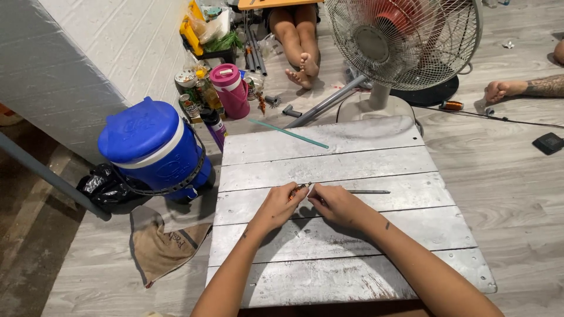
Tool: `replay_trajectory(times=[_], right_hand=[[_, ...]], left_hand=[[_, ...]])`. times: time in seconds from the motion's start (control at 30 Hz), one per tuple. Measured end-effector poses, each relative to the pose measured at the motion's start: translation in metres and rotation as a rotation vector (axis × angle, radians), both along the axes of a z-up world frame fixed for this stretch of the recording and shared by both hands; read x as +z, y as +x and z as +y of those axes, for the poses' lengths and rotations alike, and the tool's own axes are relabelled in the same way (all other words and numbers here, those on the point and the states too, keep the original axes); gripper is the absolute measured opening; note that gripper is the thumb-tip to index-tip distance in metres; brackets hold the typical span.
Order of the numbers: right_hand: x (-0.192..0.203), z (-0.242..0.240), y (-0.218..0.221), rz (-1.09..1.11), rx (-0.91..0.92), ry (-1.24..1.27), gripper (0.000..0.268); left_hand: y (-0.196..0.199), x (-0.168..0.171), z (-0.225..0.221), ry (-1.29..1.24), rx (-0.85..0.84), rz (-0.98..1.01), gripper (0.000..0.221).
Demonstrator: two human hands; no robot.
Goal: Inspecting the copper windings of a motor armature using a small hand tool while sitting on the floor.
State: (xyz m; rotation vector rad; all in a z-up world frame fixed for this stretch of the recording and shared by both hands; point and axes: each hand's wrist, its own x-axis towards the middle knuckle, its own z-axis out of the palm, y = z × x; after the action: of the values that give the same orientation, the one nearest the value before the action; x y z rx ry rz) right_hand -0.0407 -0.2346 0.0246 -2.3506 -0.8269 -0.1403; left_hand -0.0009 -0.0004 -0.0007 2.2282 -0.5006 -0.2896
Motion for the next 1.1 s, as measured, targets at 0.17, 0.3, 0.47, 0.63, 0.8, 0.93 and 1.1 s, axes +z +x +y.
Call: replay_trajectory(times=[0.17,0.3,0.47,0.63,0.8,0.93,1.1], right_hand=[[0.003,0.000,0.001,-0.008,-0.007,-0.016,0.009],[0.012,-0.002,0.003,0.063,-0.017,0.050,0.006],[-0.001,-0.020,0.019,0.144,0.093,0.090,0.006],[-0.017,-0.021,0.021,-0.082,0.126,-0.055,0.004],[-0.003,-0.011,0.004,-0.221,0.087,-0.098,0.007],[-0.011,-0.008,0.004,-0.064,0.026,-0.087,0.005],[-0.011,-0.008,0.009,0.015,0.013,-0.100,0.005]], left_hand=[[0.001,0.000,0.001,-0.120,0.090,-0.018,0.053],[-0.004,0.009,0.001,-0.222,0.003,-0.022,0.044],[-0.013,0.016,0.002,-0.081,-0.256,0.155,0.035],[-0.034,0.052,-0.011,0.356,-0.369,0.219,0.054],[-0.011,-0.003,-0.014,0.494,-0.189,-0.024,0.049],[-0.010,0.005,-0.006,0.448,-0.065,-0.002,0.067],[-0.002,0.002,-0.001,0.224,-0.019,0.087,0.077]])
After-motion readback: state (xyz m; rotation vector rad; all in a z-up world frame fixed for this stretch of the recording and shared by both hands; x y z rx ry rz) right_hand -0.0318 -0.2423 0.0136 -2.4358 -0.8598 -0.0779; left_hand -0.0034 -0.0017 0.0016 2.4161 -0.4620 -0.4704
